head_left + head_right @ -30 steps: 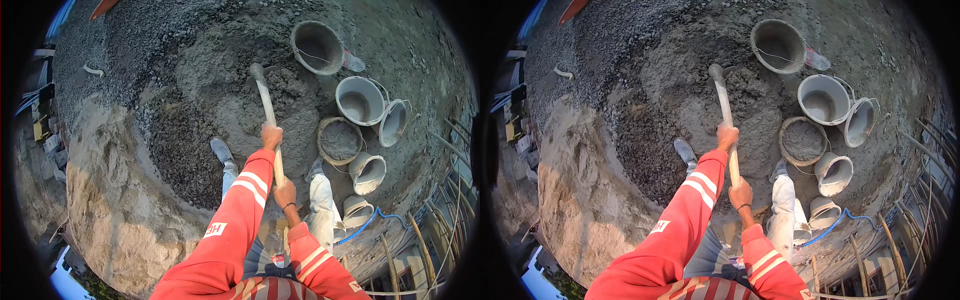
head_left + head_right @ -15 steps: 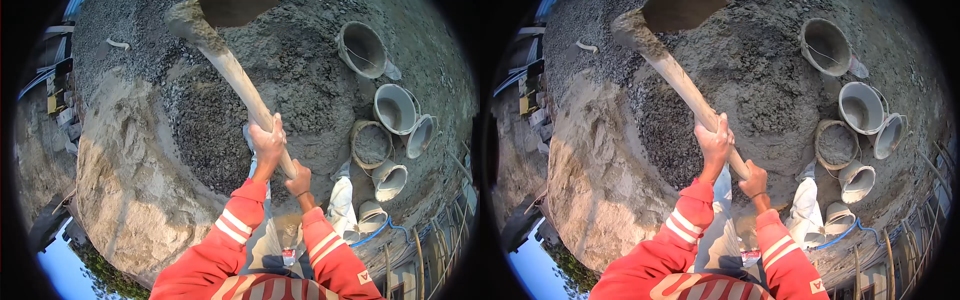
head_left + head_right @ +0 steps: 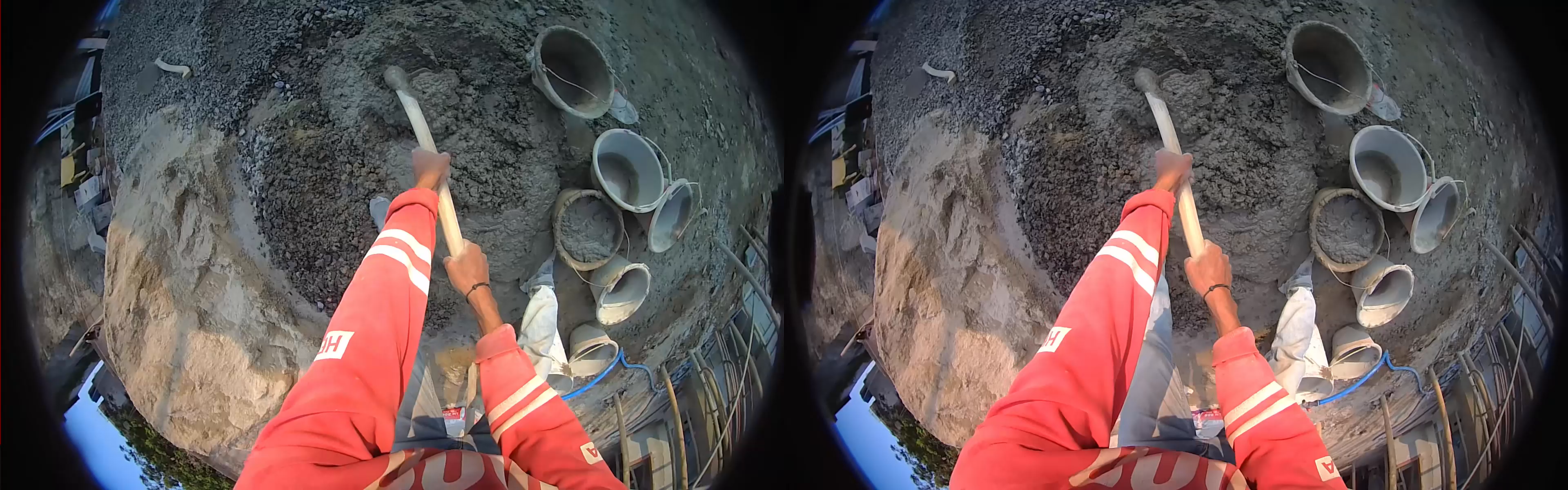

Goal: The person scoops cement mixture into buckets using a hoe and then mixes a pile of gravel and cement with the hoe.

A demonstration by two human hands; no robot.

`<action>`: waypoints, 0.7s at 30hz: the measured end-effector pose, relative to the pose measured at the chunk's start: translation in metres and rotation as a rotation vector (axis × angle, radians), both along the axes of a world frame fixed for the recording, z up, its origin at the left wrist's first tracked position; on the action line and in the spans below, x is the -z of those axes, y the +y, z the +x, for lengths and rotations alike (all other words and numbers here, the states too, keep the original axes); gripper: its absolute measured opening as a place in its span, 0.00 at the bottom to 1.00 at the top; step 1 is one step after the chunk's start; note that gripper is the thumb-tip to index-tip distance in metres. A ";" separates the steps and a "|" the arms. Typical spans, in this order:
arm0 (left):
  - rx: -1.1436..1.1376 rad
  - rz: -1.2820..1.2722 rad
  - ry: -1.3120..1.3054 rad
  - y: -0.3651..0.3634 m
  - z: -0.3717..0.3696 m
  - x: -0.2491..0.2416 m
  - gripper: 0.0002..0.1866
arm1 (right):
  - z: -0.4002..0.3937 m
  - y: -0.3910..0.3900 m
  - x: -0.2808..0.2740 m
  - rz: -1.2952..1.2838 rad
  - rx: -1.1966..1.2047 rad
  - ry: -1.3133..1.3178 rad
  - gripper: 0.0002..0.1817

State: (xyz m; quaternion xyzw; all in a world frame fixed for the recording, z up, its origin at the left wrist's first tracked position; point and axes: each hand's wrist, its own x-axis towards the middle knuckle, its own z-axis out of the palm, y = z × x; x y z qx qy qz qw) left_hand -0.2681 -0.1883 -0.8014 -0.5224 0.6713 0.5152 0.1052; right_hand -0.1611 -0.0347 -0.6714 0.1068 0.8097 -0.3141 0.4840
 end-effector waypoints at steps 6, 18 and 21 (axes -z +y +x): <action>-0.332 0.391 -0.070 0.115 0.136 -0.033 0.09 | 0.101 0.100 -0.043 0.190 -0.121 0.011 0.18; -0.641 0.236 0.441 0.024 0.145 -0.223 0.10 | 0.108 0.048 -0.035 -0.325 -0.303 0.318 0.15; -0.539 -0.085 0.622 -0.088 0.111 -0.256 0.11 | 0.056 -0.085 -0.031 -0.579 -0.303 0.385 0.11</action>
